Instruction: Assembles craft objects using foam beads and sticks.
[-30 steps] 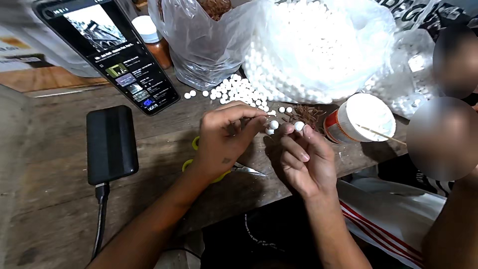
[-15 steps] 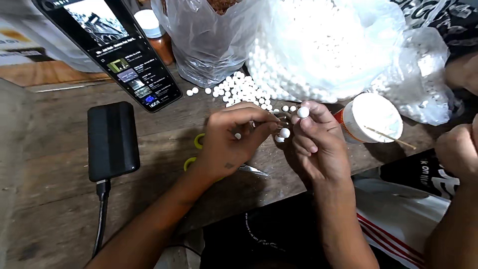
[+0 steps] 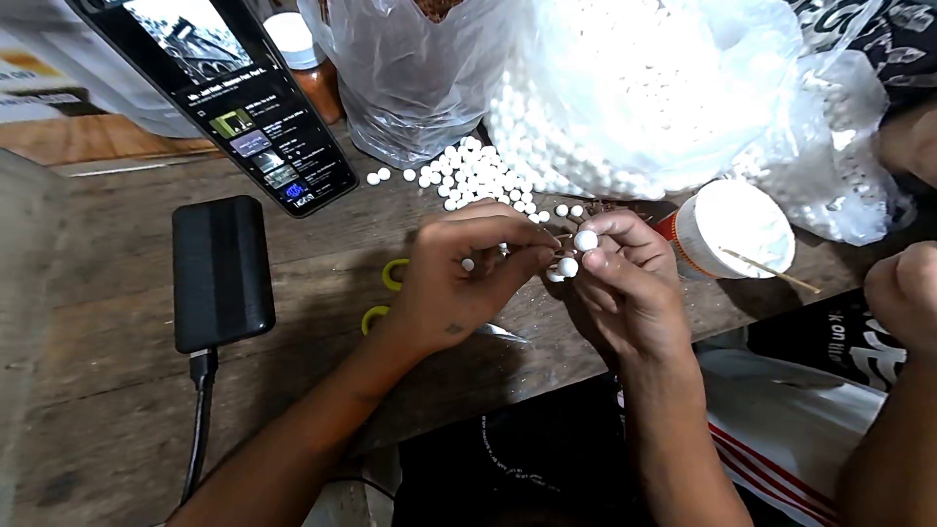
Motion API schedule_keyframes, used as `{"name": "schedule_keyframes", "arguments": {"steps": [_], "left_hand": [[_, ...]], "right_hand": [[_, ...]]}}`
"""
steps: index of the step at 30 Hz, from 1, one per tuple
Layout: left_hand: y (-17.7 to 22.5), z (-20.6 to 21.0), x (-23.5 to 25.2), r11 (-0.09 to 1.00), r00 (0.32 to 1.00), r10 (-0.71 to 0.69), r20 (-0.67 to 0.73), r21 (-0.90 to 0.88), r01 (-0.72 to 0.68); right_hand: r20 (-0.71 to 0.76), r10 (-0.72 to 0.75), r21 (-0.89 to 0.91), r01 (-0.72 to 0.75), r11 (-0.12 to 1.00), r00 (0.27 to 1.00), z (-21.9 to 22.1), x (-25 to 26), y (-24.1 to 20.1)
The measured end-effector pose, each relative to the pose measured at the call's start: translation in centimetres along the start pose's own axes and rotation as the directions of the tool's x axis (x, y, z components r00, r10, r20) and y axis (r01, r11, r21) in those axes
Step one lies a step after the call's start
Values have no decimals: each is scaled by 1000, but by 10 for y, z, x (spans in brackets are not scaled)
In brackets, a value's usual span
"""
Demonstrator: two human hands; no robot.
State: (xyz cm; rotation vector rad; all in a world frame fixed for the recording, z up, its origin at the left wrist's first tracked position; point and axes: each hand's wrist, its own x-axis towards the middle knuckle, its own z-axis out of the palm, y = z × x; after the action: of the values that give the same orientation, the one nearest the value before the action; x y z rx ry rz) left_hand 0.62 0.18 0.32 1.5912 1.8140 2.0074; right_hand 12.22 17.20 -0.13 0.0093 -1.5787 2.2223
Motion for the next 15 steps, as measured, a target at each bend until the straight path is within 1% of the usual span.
{"name": "schedule_keyframes", "arguments": {"steps": [3,15], "left_hand": [[-2,1,0,1000,1000,11,5,-11,-11],[-1,2,0,1000,999,10,30,5,-10]], "right_hand": [[-7,1,-17,-1,1000,1000,-1,-1,-1],[-23,48,40,-48,998,999,-4,-3,5]]}}
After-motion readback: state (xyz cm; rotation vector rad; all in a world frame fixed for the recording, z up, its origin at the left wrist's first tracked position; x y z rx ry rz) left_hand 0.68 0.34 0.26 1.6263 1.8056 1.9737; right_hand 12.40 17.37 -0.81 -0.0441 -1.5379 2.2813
